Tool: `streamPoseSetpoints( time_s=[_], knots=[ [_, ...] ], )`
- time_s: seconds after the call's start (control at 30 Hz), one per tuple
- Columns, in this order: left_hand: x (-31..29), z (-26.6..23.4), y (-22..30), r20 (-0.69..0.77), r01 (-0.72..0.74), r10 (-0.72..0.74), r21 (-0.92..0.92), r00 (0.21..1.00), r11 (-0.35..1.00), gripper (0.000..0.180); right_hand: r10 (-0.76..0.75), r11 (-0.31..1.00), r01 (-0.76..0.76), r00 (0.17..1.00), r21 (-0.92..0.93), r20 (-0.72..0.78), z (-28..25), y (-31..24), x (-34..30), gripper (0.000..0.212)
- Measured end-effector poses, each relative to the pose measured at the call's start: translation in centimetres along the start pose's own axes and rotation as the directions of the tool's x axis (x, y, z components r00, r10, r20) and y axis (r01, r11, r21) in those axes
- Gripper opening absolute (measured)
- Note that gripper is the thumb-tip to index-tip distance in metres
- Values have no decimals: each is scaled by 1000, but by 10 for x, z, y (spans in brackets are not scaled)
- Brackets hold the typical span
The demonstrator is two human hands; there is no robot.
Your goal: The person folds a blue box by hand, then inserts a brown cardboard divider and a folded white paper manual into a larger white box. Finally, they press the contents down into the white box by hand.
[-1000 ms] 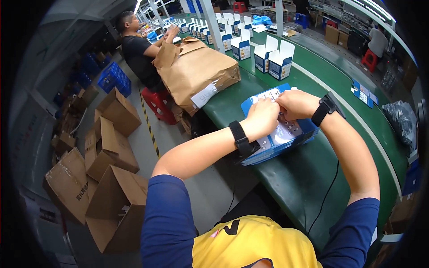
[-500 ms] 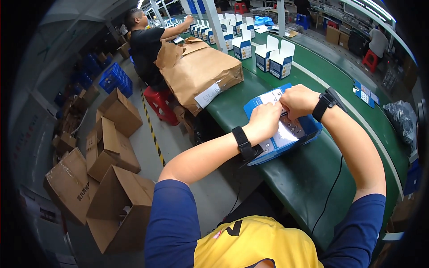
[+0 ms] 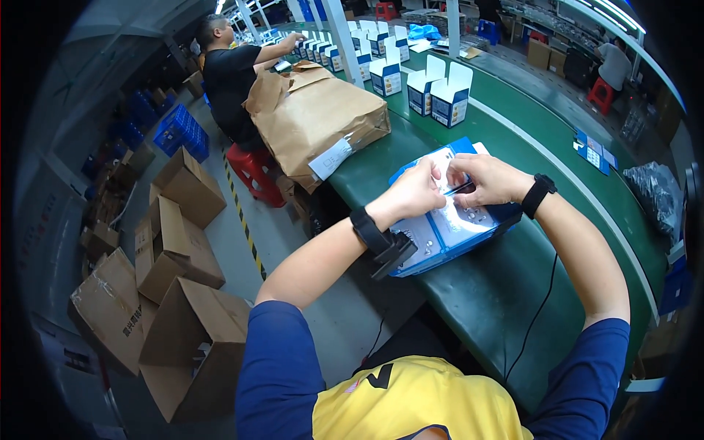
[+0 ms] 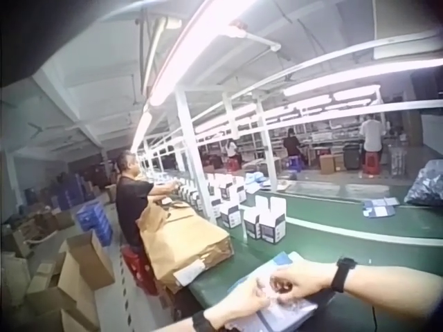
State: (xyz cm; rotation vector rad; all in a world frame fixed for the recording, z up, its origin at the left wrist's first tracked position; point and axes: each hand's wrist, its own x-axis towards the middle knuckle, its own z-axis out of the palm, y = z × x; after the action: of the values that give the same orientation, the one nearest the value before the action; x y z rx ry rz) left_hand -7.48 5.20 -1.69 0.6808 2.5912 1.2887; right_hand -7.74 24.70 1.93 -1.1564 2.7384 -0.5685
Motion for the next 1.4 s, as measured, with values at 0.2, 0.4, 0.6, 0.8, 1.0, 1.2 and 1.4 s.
streamPoseSetpoints(
  time_s=[0.2, 0.4, 0.6, 0.8, 1.0, 1.2, 1.4],
  knots=[
    [6, -5, -7, 216, 136, -51, -397, 975, 908, 41, 119, 905, -162, 984, 393, 130, -1, 2, 8, 17],
    [1, 16, -7, -236, -122, 138, 79, 962, 989, 20, 172, 983, -183, 902, 11, -397, 13, -3, 12, 16],
    [18, 48, -3, -559, -337, 261, -36, 787, 941, 19, 366, 917, -363, 595, 167, -716, 27, 4, 18, 31],
    [13, 45, -7, -612, -315, 195, -93, 767, 945, 18, 464, 882, -333, 491, 333, -737, 33, 12, 39, 36],
    [-7, 62, 0, -459, -371, 362, 73, 811, 926, 19, 447, 866, -323, 154, 382, -881, 14, 162, 5, 22],
    [-3, 24, -16, -421, -326, 223, -189, 879, 926, 25, 874, 486, -500, 300, 717, -383, 10, 105, -33, 37],
    [-29, 21, -24, -80, -616, 630, 149, 772, 773, 42, 636, 764, -296, 494, 574, -593, 33, 73, -77, 56]
  ],
)
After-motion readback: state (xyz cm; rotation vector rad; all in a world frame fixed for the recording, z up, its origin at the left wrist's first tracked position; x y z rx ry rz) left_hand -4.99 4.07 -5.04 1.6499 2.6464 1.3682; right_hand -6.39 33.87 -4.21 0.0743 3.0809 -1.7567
